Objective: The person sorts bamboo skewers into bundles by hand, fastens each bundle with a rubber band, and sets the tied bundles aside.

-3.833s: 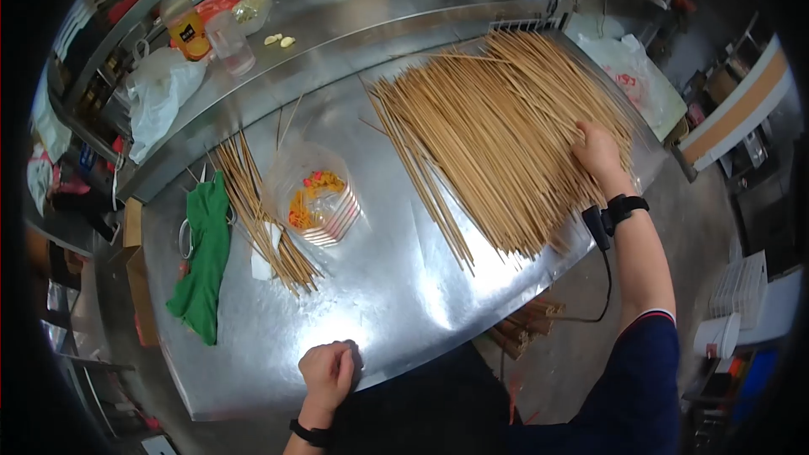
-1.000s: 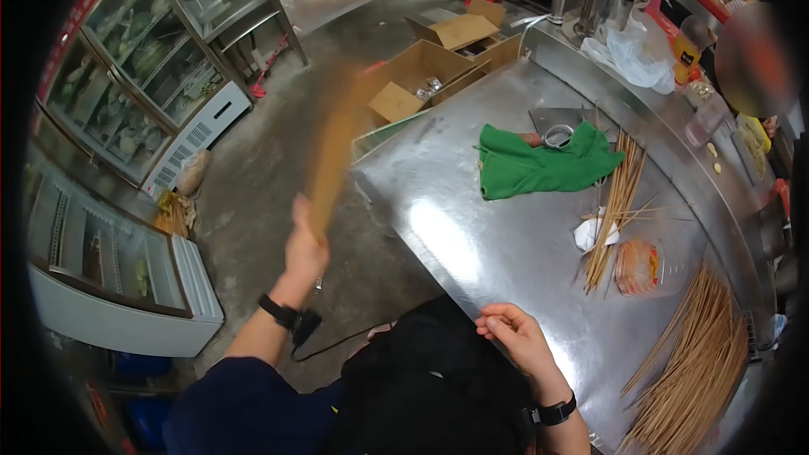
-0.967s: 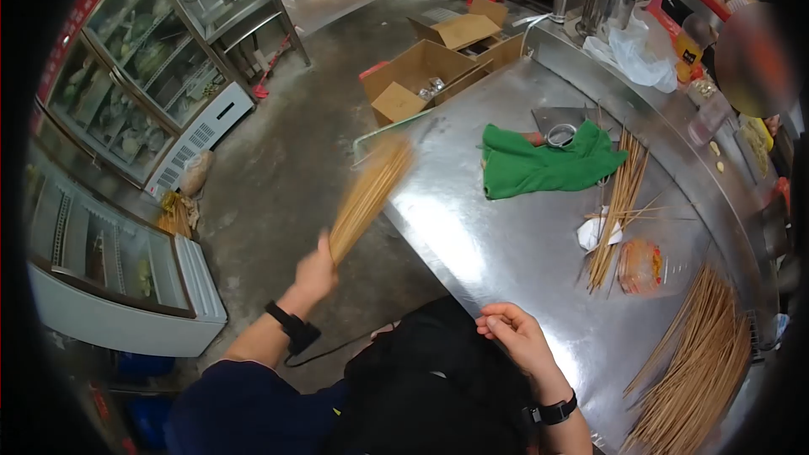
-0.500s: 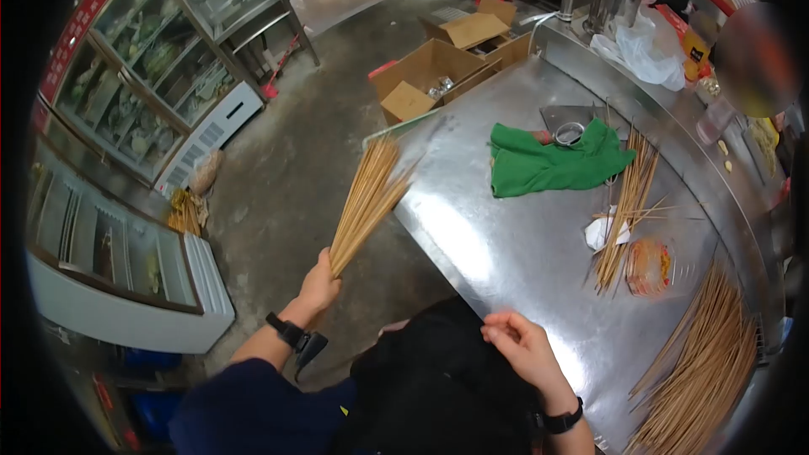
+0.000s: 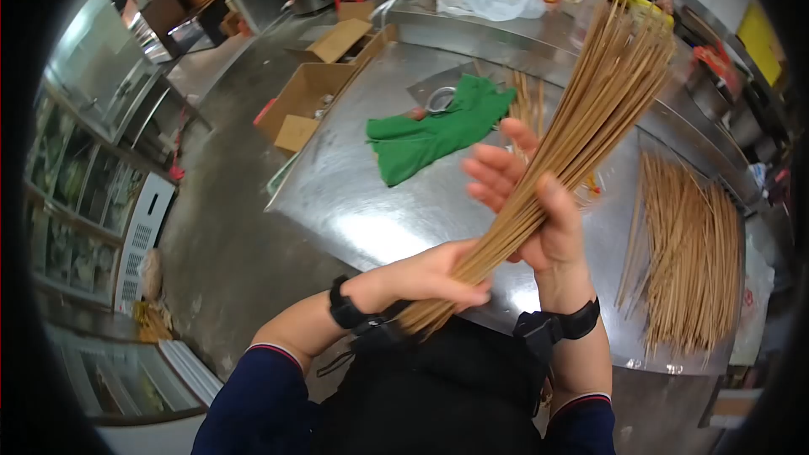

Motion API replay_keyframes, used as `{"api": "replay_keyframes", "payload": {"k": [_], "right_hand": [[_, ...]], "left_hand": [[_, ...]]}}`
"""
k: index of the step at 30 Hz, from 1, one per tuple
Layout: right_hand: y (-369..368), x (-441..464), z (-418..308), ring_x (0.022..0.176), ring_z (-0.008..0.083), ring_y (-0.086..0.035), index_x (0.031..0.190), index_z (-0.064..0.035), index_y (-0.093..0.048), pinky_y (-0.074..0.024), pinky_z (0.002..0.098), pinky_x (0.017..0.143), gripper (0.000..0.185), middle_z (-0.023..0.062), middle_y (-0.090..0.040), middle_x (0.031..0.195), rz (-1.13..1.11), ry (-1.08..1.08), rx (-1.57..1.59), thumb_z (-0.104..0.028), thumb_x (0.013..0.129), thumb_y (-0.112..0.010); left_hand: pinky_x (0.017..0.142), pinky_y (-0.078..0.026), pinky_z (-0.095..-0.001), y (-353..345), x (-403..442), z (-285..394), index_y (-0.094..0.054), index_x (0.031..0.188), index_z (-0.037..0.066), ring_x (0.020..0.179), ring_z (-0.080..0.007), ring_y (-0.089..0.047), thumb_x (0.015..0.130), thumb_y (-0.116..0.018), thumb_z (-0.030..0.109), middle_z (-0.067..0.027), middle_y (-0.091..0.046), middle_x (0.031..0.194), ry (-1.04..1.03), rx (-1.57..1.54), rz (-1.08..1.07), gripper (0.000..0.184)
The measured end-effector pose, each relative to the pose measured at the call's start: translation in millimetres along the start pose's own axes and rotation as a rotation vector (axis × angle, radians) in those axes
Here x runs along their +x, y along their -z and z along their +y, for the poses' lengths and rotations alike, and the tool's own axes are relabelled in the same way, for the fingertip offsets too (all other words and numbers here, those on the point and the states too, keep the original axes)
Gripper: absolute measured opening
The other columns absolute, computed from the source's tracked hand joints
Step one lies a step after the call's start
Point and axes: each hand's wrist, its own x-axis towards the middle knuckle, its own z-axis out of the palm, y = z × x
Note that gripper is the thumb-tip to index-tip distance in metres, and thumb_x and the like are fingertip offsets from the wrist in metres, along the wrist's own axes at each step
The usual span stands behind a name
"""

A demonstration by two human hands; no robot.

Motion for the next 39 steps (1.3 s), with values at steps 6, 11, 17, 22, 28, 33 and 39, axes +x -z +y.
{"api": "replay_keyframes", "payload": {"k": [6,11,17,22,28,33,39], "right_hand": [[-22.6,-17.2,-53.6,0.067,0.0127,-0.056,0.105,0.0007,-0.050,-0.0468,0.0261,0.058,0.035,0.0048,-0.055,0.075,0.090,0.312,-0.398,-0.005,0.074,-0.065],[3.3,-25.1,-22.2,0.073,0.0160,-0.057,0.102,0.0007,-0.050,-0.0478,0.0280,0.066,0.035,0.0072,-0.056,0.081,0.120,0.134,-0.546,-0.010,0.072,-0.064],[21.7,-17.3,-0.2,0.069,0.0129,-0.056,0.102,0.0020,-0.052,-0.0485,0.0260,0.064,0.034,0.0046,-0.056,0.080,0.304,0.023,-0.501,-0.016,0.077,-0.065],[26.1,-16.6,-10.7,0.067,0.0130,-0.057,0.116,-0.0024,-0.042,-0.0499,0.0266,0.062,0.044,0.0050,-0.055,0.080,0.344,0.043,-0.334,-0.015,0.079,-0.063],[40.8,-8.0,17.6,0.064,0.0116,-0.054,0.114,-0.0037,-0.043,-0.0472,0.0263,0.059,0.042,0.0031,-0.052,0.075,0.281,-0.041,-0.202,-0.015,0.079,-0.064],[24.3,-11.7,49.5,0.064,0.0121,-0.053,0.112,-0.0033,-0.044,-0.0464,0.0260,0.058,0.039,0.0033,-0.052,0.075,0.195,-0.147,-0.126,-0.015,0.080,-0.063],[18.1,-13.3,41.7,0.083,0.0121,-0.056,0.120,-0.0004,-0.043,-0.0444,0.0250,0.078,0.047,0.0052,-0.059,0.093,0.171,-0.002,-0.518,-0.018,0.081,-0.064]], "left_hand": [[0.065,-0.045,-0.0269,-36.7,62.1,8.9,-0.047,0.111,0.001,0.073,-0.0112,-0.052,0.074,-0.064,0.008,-0.0035,-0.056,0.082,-0.365,0.388,0.261,0.041],[0.069,-0.044,-0.0266,-16.8,60.7,-22.3,-0.050,0.102,0.000,0.079,-0.0107,-0.053,0.072,-0.067,0.010,-0.0023,-0.056,0.085,-0.212,0.303,0.181,0.036],[0.073,-0.047,-0.0273,-19.1,77.5,-51.8,-0.050,0.105,-0.001,0.086,-0.0140,-0.057,0.075,-0.065,0.012,-0.0054,-0.057,0.090,-0.323,0.099,0.318,0.035],[0.048,-0.043,-0.0225,-27.0,54.9,-44.5,-0.051,0.088,0.003,0.052,-0.0085,-0.051,0.078,-0.061,0.012,-0.0010,-0.052,0.066,-0.054,0.034,0.283,0.016],[0.057,-0.047,-0.0241,-28.1,27.0,-81.4,-0.052,0.093,0.003,0.065,-0.0106,-0.057,0.081,-0.060,0.018,-0.0046,-0.057,0.077,0.046,0.027,0.287,0.021],[0.058,-0.048,-0.0253,-5.9,21.3,-69.5,-0.053,0.100,0.001,0.066,-0.0147,-0.059,0.082,-0.058,0.022,-0.0087,-0.059,0.081,-0.031,-0.356,0.297,0.028],[0.051,-0.045,-0.0258,11.6,12.3,-77.9,-0.048,0.100,0.001,0.054,-0.0149,-0.054,0.082,-0.057,0.022,-0.0117,-0.057,0.071,-0.054,-0.412,0.107,0.029]]}}
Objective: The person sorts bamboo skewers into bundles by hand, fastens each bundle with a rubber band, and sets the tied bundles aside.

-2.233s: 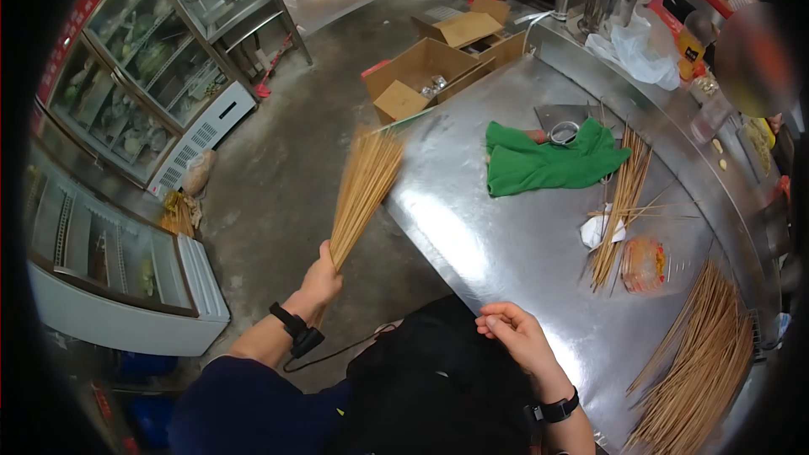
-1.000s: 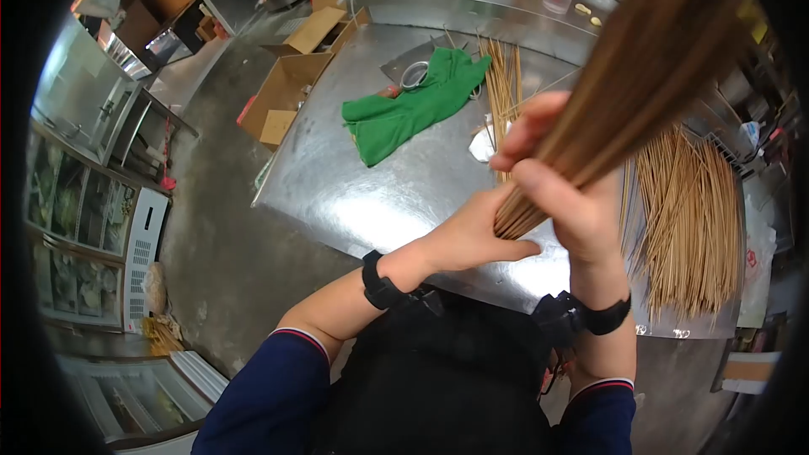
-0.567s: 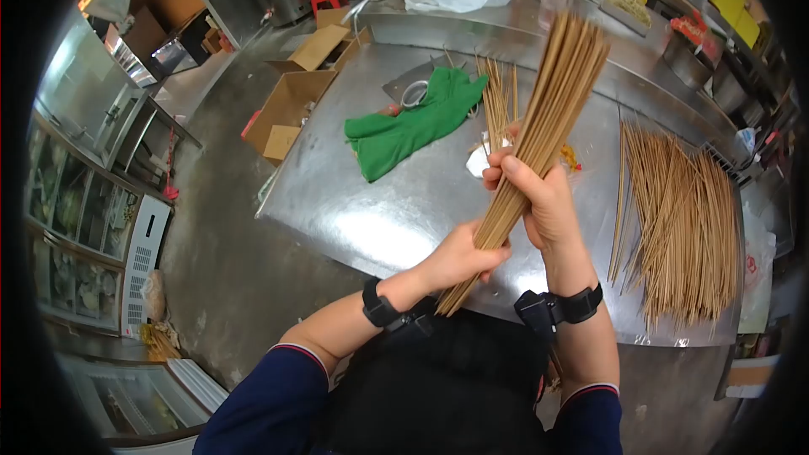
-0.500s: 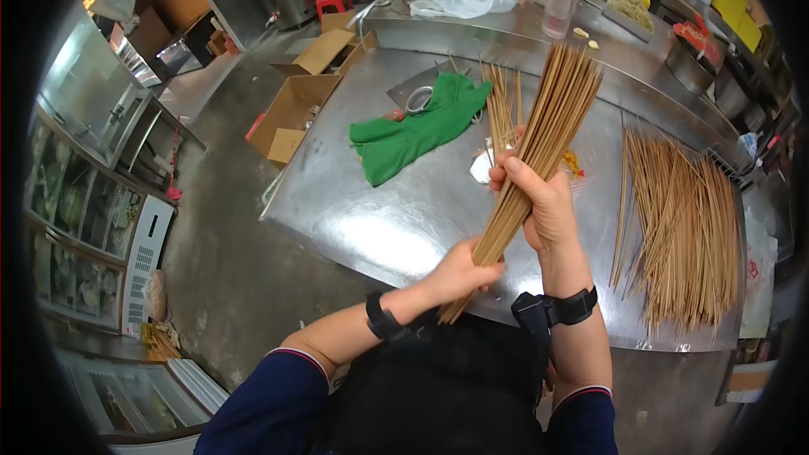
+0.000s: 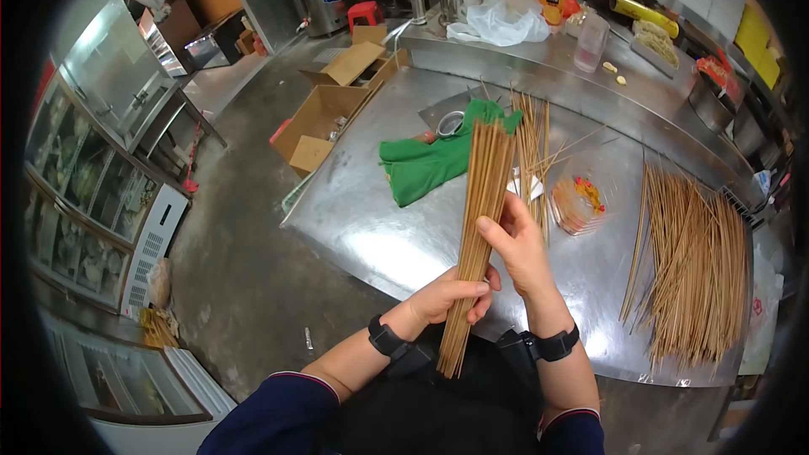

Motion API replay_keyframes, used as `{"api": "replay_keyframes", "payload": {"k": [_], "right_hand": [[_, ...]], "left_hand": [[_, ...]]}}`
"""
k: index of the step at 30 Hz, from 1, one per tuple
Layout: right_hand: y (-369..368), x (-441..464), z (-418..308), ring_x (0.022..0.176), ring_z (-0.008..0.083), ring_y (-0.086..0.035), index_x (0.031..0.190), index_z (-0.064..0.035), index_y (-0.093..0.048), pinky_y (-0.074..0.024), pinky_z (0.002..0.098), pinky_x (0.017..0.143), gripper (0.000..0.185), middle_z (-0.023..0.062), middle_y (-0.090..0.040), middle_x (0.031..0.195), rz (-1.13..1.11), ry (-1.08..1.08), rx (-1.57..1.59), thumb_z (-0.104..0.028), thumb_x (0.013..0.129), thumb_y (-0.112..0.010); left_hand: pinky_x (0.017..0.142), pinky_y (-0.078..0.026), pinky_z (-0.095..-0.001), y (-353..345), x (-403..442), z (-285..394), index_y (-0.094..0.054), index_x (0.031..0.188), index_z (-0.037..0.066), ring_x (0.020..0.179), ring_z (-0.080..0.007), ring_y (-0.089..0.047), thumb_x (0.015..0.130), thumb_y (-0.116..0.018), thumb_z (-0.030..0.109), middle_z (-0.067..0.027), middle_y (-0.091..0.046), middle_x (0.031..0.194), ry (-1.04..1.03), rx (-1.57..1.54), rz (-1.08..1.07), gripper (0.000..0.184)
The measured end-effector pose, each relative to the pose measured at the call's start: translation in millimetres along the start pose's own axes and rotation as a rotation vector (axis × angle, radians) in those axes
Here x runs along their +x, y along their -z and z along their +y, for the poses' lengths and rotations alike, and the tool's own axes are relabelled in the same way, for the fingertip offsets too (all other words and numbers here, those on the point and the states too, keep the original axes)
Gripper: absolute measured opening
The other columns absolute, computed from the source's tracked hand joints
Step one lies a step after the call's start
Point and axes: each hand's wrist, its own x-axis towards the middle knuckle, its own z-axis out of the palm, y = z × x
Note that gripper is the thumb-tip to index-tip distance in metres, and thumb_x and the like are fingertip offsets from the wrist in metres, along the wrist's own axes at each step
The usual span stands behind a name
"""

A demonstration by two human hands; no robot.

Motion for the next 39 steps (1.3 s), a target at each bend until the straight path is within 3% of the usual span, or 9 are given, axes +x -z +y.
{"api": "replay_keyframes", "payload": {"k": [3,5,8,13,16,19,22,25,39], "right_hand": [[12.0,-0.6,1.1,0.087,0.0091,-0.054,0.112,0.0008,-0.050,-0.0427,0.0233,0.078,0.033,0.0041,-0.059,0.096,0.028,-0.015,-0.056,-0.014,0.084,-0.059],[12.6,-1.8,0.2,0.089,0.0056,-0.051,0.105,0.0006,-0.056,-0.0416,0.0221,0.076,0.022,0.0021,-0.060,0.094,0.055,-0.025,-0.041,-0.012,0.088,-0.053],[19.1,-5.6,4.5,0.088,0.0062,-0.052,0.107,0.0005,-0.056,-0.0403,0.0221,0.078,0.023,0.0015,-0.060,0.095,0.105,-0.058,0.069,-0.014,0.090,-0.049],[23.6,-8.8,9.6,0.085,0.0073,-0.056,0.109,-0.0025,-0.054,-0.0428,0.0221,0.074,0.025,0.0013,-0.061,0.097,0.180,-0.101,0.167,-0.019,0.091,-0.047],[21.6,-9.4,1.9,0.087,0.0099,-0.055,0.107,0.0001,-0.054,-0.0418,0.0231,0.078,0.024,0.0031,-0.060,0.097,0.195,-0.101,0.266,-0.014,0.088,-0.052],[11.4,-7.5,-1.7,0.078,0.0108,-0.057,0.105,-0.0007,-0.051,-0.0471,0.0248,0.069,0.031,0.0056,-0.060,0.094,0.196,-0.051,0.094,-0.009,0.079,-0.065],[8.8,-11.2,-5.8,0.086,0.0131,-0.057,0.110,-0.0001,-0.050,-0.0459,0.0275,0.078,0.032,0.0059,-0.059,0.100,0.211,-0.041,0.115,-0.007,0.080,-0.061],[20.5,-12.4,-1.5,0.078,0.0093,-0.057,0.101,0.0000,-0.055,-0.0465,0.0235,0.068,0.023,0.0043,-0.061,0.090,0.254,-0.048,0.183,-0.008,0.081,-0.061],[32.8,-19.9,-7.2,0.083,0.0136,-0.057,0.107,0.0016,-0.051,-0.0464,0.0278,0.074,0.030,0.0075,-0.059,0.097,0.220,-0.081,0.290,-0.010,0.081,-0.059]], "left_hand": [[0.060,-0.049,-0.0293,-1.2,-3.3,2.2,-0.047,0.107,-0.001,0.063,-0.0193,-0.059,0.083,-0.056,0.024,-0.0150,-0.060,0.078,0.003,-0.067,-0.057,0.035],[0.073,-0.052,-0.0329,-7.7,-6.5,6.8,-0.041,0.119,-0.003,0.082,-0.0235,-0.062,0.085,-0.055,0.024,-0.0208,-0.059,0.096,-0.003,-0.121,-0.027,0.045],[0.085,-0.049,-0.0393,-1.5,-7.0,3.9,-0.035,0.127,-0.005,0.098,-0.0302,-0.058,0.086,-0.054,0.025,-0.0271,-0.051,0.114,-0.006,-0.263,-0.062,0.054],[0.089,-0.047,-0.0421,-3.2,-4.3,2.8,-0.033,0.128,-0.005,0.103,-0.0321,-0.055,0.086,-0.054,0.024,-0.0285,-0.047,0.119,0.007,-0.294,-0.097,0.056],[0.090,-0.045,-0.0440,-4.1,-0.2,2.4,-0.034,0.128,-0.005,0.106,-0.0338,-0.053,0.084,-0.056,0.025,-0.0274,-0.047,0.119,0.036,-0.278,-0.109,0.057],[0.092,-0.043,-0.0457,-6.2,3.7,-0.6,-0.035,0.127,-0.004,0.108,-0.0354,-0.051,0.083,-0.058,0.028,-0.0261,-0.047,0.120,0.060,-0.235,-0.124,0.059],[0.092,-0.043,-0.0452,-8.7,5.9,-3.3,-0.035,0.127,-0.004,0.108,-0.0352,-0.051,0.082,-0.058,0.029,-0.0251,-0.048,0.120,0.059,-0.213,-0.138,0.061],[0.092,-0.043,-0.0451,-11.0,5.7,-4.5,-0.034,0.128,-0.004,0.109,-0.0352,-0.051,0.082,-0.058,0.031,-0.0246,-0.047,0.120,0.059,-0.226,-0.132,0.063],[0.093,-0.042,-0.0457,-14.6,8.7,-5.0,-0.032,0.130,-0.003,0.112,-0.0357,-0.048,0.087,-0.051,0.037,-0.0213,-0.043,0.126,0.048,-0.251,-0.180,0.061]]}}
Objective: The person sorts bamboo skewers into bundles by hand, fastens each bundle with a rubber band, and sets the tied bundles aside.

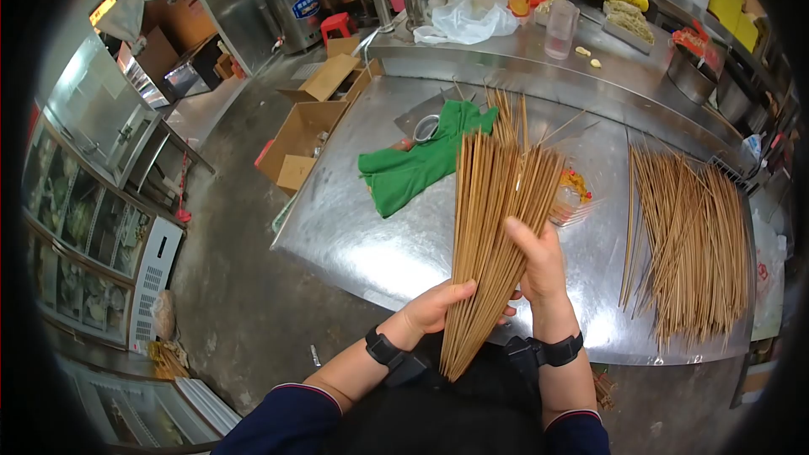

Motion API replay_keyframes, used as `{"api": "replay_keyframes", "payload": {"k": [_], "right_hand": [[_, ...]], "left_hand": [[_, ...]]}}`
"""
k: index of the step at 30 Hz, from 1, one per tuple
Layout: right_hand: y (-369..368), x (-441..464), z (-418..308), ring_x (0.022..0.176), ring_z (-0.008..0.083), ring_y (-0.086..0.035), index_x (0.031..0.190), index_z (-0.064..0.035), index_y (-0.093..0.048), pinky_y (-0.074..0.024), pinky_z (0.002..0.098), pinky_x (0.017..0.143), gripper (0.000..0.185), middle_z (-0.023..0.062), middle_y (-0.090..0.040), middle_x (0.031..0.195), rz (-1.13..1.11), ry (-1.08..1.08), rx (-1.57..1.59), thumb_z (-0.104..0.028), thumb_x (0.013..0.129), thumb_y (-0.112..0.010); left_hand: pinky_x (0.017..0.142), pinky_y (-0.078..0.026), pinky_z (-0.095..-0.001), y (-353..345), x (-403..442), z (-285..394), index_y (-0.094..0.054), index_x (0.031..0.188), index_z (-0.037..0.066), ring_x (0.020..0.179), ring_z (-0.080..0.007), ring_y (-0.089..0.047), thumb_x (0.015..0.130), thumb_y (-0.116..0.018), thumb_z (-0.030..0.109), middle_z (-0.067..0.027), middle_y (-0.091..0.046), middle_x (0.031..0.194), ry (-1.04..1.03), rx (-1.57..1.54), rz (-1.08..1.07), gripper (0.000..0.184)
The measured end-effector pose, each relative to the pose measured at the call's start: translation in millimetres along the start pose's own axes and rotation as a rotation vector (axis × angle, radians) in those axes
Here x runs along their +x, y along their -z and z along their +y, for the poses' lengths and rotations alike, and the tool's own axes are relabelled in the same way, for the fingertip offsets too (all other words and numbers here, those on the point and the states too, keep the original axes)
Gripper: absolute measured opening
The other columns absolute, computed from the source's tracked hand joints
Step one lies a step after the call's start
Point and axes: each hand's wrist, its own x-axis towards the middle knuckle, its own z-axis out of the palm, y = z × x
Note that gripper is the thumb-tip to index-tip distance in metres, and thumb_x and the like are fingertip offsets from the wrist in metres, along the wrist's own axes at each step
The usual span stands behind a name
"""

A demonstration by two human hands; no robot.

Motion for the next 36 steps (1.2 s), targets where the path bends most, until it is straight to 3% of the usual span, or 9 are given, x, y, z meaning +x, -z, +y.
{"api": "replay_keyframes", "payload": {"k": [5,13,21,23,29,36], "right_hand": [[-20.5,1.1,0.7,0.086,0.0138,-0.056,0.110,0.0000,-0.048,-0.0465,0.0280,0.076,0.035,0.0068,-0.058,0.099,0.032,0.125,-0.240,-0.004,0.078,-0.062],[-3.3,3.3,-1.9,0.082,0.0127,-0.057,0.106,0.0017,-0.050,-0.0470,0.0261,0.073,0.030,0.0070,-0.059,0.096,0.003,0.027,-0.012,-0.003,0.079,-0.059],[2.7,3.7,-2.3,0.087,0.0187,-0.058,0.111,0.0035,-0.048,-0.0480,0.0306,0.077,0.036,0.0101,-0.059,0.098,-0.075,-0.041,0.079,-0.007,0.078,-0.056],[4.8,3.8,-1.5,0.089,0.0191,-0.058,0.113,0.0037,-0.047,-0.0480,0.0310,0.078,0.039,0.0105,-0.058,0.099,-0.125,-0.059,0.122,-0.009,0.078,-0.057],[3.0,2.1,3.0,0.085,0.0161,-0.058,0.110,0.0021,-0.050,-0.0479,0.0279,0.075,0.032,0.0093,-0.058,0.100,0.037,-0.019,-0.015,-0.008,0.081,-0.057],[6.8,0.6,11.9,0.089,0.0161,-0.059,0.109,0.0010,-0.052,-0.0471,0.0291,0.080,0.034,0.0080,-0.060,0.101,-0.006,-0.058,-0.057,-0.003,0.077,-0.063]], "left_hand": [[0.095,-0.040,-0.0439,1.4,3.6,-4.1,-0.033,0.130,-0.002,0.115,-0.0350,-0.046,0.088,-0.049,0.040,-0.0214,-0.042,0.127,0.032,0.135,0.023,0.062],[0.099,-0.036,-0.0457,2.7,1.7,-3.6,-0.029,0.133,-0.002,0.118,-0.0370,-0.042,0.089,-0.042,0.045,-0.0232,-0.039,0.129,-0.007,0.033,-0.021,0.066],[0.099,-0.036,-0.0476,12.3,-4.2,-6.0,-0.028,0.133,-0.002,0.118,-0.0375,-0.042,0.089,-0.040,0.048,-0.0237,-0.039,0.129,0.023,0.003,0.006,0.068],[0.091,-0.044,-0.0409,8.7,-4.1,-6.3,-0.034,0.130,-0.002,0.108,-0.0301,-0.053,0.091,-0.035,0.047,-0.0224,-0.049,0.120,-0.022,0.007,-0.009,0.063],[0.090,-0.044,-0.0391,11.8,-8.7,-7.5,-0.035,0.128,-0.002,0.106,-0.0285,-0.053,0.092,-0.035,0.048,-0.0197,-0.050,0.119,-0.046,-0.035,0.035,0.062],[0.091,-0.044,-0.0354,29.2,-18.4,-10.0,-0.037,0.128,0.000,0.106,-0.0221,-0.054,0.091,-0.039,0.044,-0.0134,-0.051,0.120,-0.077,-0.037,0.159,0.057]]}}
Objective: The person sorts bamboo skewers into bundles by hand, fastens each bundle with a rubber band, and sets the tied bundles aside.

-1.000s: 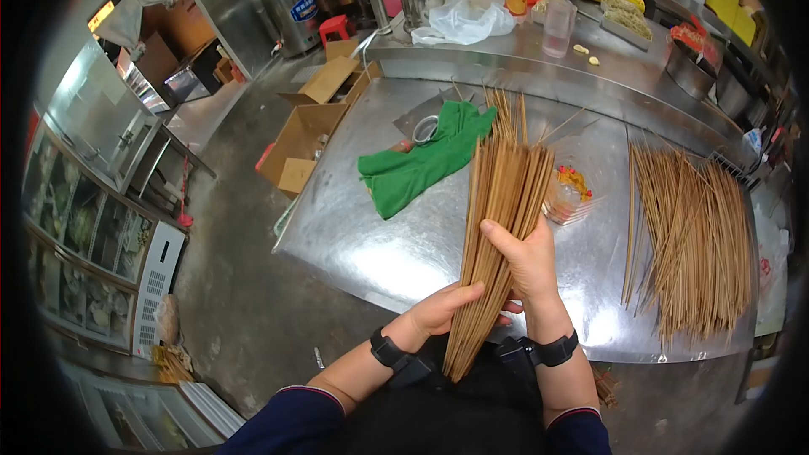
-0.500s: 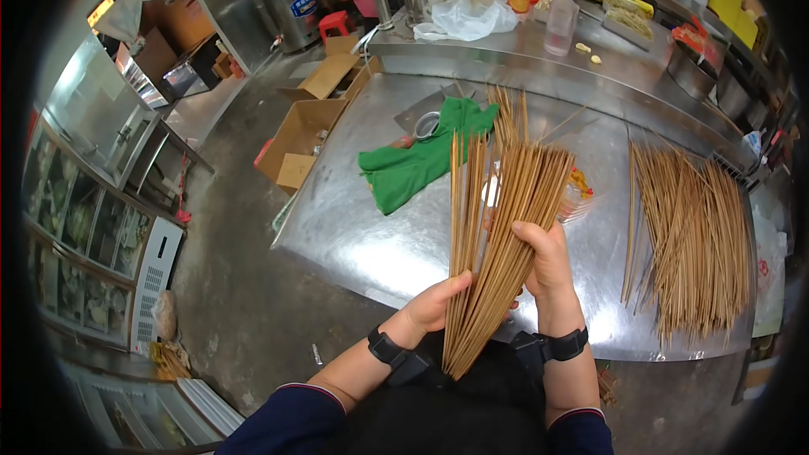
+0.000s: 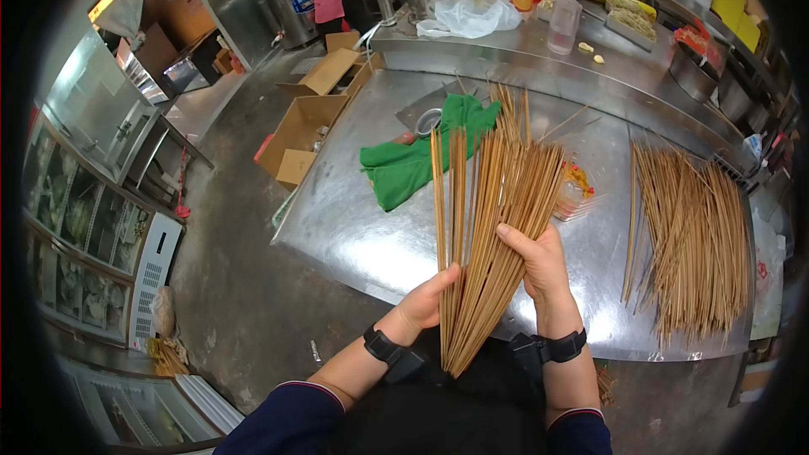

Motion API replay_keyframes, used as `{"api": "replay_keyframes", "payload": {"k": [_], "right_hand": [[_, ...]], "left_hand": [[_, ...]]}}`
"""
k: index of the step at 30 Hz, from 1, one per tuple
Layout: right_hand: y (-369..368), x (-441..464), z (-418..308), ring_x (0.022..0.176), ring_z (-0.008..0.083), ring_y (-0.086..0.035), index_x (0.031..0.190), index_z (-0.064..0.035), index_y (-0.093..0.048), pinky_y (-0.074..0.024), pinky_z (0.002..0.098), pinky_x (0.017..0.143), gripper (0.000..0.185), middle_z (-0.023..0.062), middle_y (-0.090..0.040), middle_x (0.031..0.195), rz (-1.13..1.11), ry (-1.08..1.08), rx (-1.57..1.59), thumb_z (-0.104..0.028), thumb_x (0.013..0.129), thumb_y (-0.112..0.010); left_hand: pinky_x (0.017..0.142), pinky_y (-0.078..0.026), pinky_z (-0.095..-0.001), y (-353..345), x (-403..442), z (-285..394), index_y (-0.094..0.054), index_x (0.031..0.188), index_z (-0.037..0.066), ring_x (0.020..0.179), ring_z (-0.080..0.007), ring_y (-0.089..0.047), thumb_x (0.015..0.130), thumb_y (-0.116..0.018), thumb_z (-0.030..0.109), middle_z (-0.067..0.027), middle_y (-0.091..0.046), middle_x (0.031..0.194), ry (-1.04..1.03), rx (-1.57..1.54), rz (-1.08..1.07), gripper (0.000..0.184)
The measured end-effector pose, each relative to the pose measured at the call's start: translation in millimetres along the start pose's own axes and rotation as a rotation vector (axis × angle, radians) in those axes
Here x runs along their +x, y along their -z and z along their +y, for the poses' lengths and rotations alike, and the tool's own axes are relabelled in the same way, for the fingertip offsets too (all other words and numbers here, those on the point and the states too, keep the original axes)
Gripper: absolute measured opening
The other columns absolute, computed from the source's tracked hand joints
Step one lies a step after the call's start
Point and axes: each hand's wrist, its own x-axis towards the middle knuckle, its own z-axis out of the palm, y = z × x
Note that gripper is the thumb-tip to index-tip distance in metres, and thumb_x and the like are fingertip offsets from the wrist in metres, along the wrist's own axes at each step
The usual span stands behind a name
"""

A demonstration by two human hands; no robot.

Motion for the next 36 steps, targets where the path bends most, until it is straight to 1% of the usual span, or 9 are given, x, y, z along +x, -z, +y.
{"api": "replay_keyframes", "payload": {"k": [3,6,8,11,18,21,26,34,36], "right_hand": [[-2.7,0.3,-2.7,0.089,0.0161,-0.059,0.108,0.0010,-0.053,-0.0473,0.0290,0.079,0.033,0.0079,-0.060,0.101,-0.011,-0.006,-0.033,-0.004,0.077,-0.063],[-0.6,1.8,0.0,0.089,0.0160,-0.059,0.109,0.0007,-0.053,-0.0473,0.0291,0.079,0.034,0.0075,-0.060,0.101,-0.013,-0.002,-0.031,-0.003,0.077,-0.064],[-2.1,1.6,-0.3,0.089,0.0158,-0.059,0.109,0.0006,-0.052,-0.0473,0.0290,0.079,0.035,0.0071,-0.060,0.101,-0.021,0.013,-0.037,-0.003,0.077,-0.064],[-2.7,2.5,3.7,0.089,0.0156,-0.058,0.109,0.0005,-0.052,-0.0472,0.0291,0.079,0.035,0.0067,-0.060,0.101,-0.040,0.028,-0.054,-0.003,0.076,-0.063],[2.6,6.5,8.0,0.088,0.0154,-0.058,0.110,0.0010,-0.051,-0.0470,0.0286,0.078,0.033,0.0074,-0.059,0.100,-0.025,-0.017,-0.024,-0.003,0.078,-0.060],[-4.3,5.5,7.6,0.086,0.0150,-0.058,0.109,0.0009,-0.051,-0.0474,0.0282,0.076,0.034,0.0070,-0.059,0.099,-0.006,0.033,0.014,-0.002,0.077,-0.061],[-8.0,5.3,7.7,0.085,0.0144,-0.058,0.108,-0.0006,-0.051,-0.0479,0.0279,0.075,0.034,0.0060,-0.059,0.098,-0.035,-0.005,-0.030,-0.002,0.076,-0.063],[-6.6,7.7,8.6,0.084,0.0142,-0.058,0.109,-0.0020,-0.051,-0.0483,0.0277,0.074,0.036,0.0055,-0.059,0.097,-0.057,-0.010,-0.022,-0.001,0.076,-0.065],[-7.6,6.7,7.6,0.078,0.0121,-0.058,0.104,-0.0005,-0.054,-0.0488,0.0252,0.069,0.030,0.0057,-0.060,0.093,-0.047,-0.012,0.007,-0.001,0.076,-0.064]], "left_hand": [[0.090,-0.045,-0.0340,-1.4,-1.6,0.4,-0.037,0.128,0.000,0.105,-0.0206,-0.054,0.090,-0.044,0.042,-0.0120,-0.051,0.120,-0.017,0.004,0.001,0.057],[0.088,-0.046,-0.0340,-2.7,-0.4,1.1,-0.038,0.127,-0.001,0.105,-0.0211,-0.054,0.089,-0.049,0.034,-0.0120,-0.052,0.119,-0.015,-0.009,-0.051,0.052],[0.086,-0.047,-0.0346,-10.0,0.0,2.7,-0.040,0.125,-0.001,0.102,-0.0213,-0.055,0.088,-0.054,0.026,-0.0129,-0.054,0.114,-0.011,0.107,0.003,0.048],[0.083,-0.048,-0.0350,-21.3,4.0,6.1,-0.042,0.121,-0.002,0.098,-0.0216,-0.057,0.087,-0.054,0.020,-0.0137,-0.056,0.109,0.036,0.169,0.021,0.042],[0.081,-0.050,-0.0339,-18.9,5.1,1.2,-0.042,0.121,-0.002,0.094,-0.0223,-0.059,0.090,-0.051,0.020,-0.0144,-0.057,0.106,0.063,0.194,0.119,0.039],[0.081,-0.049,-0.0343,-19.5,5.0,3.1,-0.041,0.123,-0.002,0.097,-0.0222,-0.058,0.091,-0.048,0.024,-0.0157,-0.056,0.110,0.055,0.143,0.094,0.042],[0.085,-0.048,-0.0343,-21.2,5.4,7.7,-0.037,0.128,-0.002,0.102,-0.0222,-0.056,0.094,-0.041,0.030,-0.0176,-0.052,0.118,0.083,0.172,-0.015,0.047],[0.087,-0.047,-0.0359,-13.8,4.1,6.2,-0.036,0.128,-0.002,0.104,-0.0240,-0.055,0.094,-0.039,0.033,-0.0183,-0.051,0.119,0.056,0.132,-0.026,0.049],[0.087,-0.047,-0.0362,-15.2,5.2,5.1,-0.036,0.128,-0.002,0.104,-0.0242,-0.055,0.094,-0.039,0.033,-0.0186,-0.051,0.118,0.057,0.135,-0.023,0.050]]}}
